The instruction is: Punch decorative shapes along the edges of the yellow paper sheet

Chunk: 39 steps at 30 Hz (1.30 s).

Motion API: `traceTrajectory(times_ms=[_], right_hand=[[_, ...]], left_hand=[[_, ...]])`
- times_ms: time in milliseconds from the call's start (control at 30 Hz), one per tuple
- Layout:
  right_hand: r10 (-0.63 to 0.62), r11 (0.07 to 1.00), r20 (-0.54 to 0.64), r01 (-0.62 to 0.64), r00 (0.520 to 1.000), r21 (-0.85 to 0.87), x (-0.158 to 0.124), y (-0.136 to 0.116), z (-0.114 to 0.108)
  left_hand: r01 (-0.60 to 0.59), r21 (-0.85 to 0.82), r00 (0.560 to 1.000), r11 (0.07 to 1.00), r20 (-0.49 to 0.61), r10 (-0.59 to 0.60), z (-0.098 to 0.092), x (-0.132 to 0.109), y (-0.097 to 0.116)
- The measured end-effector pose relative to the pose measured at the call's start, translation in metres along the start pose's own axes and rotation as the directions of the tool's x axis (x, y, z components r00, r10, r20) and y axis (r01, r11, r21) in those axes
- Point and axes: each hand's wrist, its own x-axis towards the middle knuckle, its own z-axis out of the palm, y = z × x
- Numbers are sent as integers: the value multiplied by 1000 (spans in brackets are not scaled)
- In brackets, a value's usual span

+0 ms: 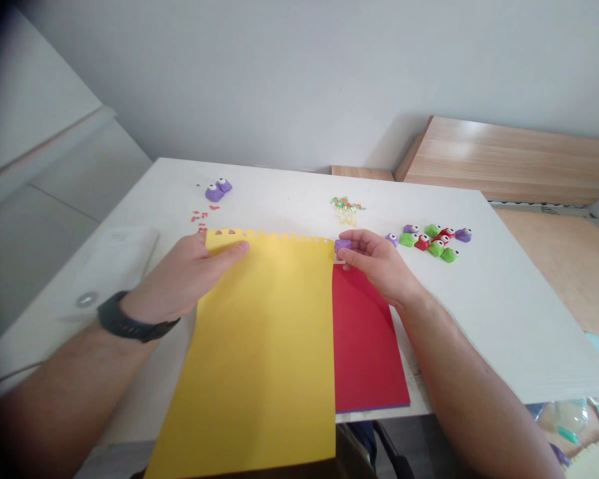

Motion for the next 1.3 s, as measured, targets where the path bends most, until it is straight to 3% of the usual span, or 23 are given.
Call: traceTrajectory(times_ms=[600, 1300], right_hand=[[25, 998, -40, -27, 999, -60, 1, -3, 0], [59, 994, 23, -61, 998, 87, -1, 0, 6]], left_hand=[[-1, 61, 999, 998, -32, 3, 2, -2, 7], [-4, 37, 1000, 999, 4, 3, 2, -3, 6]])
